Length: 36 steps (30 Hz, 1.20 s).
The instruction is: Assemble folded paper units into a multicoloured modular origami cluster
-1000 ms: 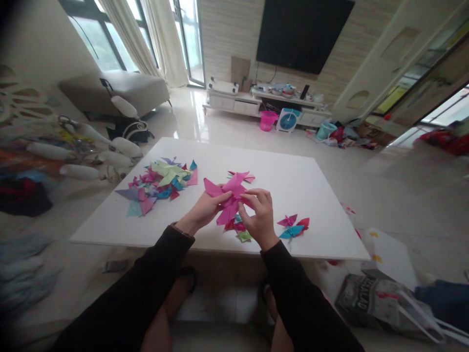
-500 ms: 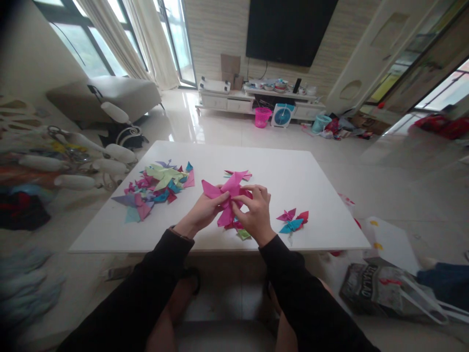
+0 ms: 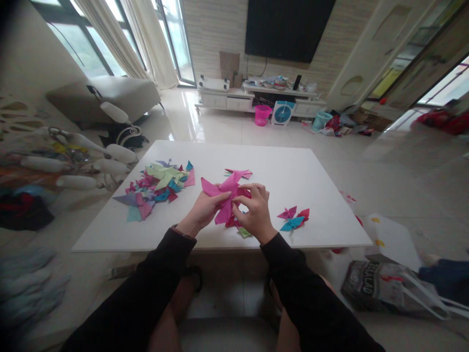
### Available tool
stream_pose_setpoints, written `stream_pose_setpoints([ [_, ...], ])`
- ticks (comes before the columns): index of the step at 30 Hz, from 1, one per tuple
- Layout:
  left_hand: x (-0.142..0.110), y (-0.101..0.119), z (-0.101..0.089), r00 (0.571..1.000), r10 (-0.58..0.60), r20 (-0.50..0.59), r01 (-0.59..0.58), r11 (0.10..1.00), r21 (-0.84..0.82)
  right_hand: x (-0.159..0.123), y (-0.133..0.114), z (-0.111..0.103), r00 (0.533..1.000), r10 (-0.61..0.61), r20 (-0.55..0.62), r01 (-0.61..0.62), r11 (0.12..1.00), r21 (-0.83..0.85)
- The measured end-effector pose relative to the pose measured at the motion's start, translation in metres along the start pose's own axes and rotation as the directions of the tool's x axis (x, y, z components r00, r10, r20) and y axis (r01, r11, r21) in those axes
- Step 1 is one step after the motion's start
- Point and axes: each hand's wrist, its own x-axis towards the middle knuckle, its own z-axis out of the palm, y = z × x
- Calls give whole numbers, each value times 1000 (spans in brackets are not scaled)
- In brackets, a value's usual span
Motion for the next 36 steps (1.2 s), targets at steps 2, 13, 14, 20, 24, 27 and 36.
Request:
stream_pose_setpoints([
  [2,0,0,0,1000,4,-25,-3,1000,21,0,0,0,1000,-1,9,1,1000,4],
  [13,-3,3,-1,999,50,-12,-47,984,172,-1,9,6,911,411,31,-400,865,303],
  [14,-3,3,0,999,51,-16,-47,984,169,-1,11,8,889,449,86,-449,821,353],
  [20,-3,1,0,998,35,49,-42,986,161,-1,18,12,803,535,262,-580,601,550],
  [24,-3,0,-1,999,35,12,-37,968,249,-1,19,13,771,566,293,-609,519,600],
  [27,-2,-1,-2,998,-3,-61,21,956,293,-1,19,13,745,589,314,-630,465,621],
  [36,-1,0,-8,998,-44,43,28,947,319,1,26,7,603,592,534,-756,210,621],
])
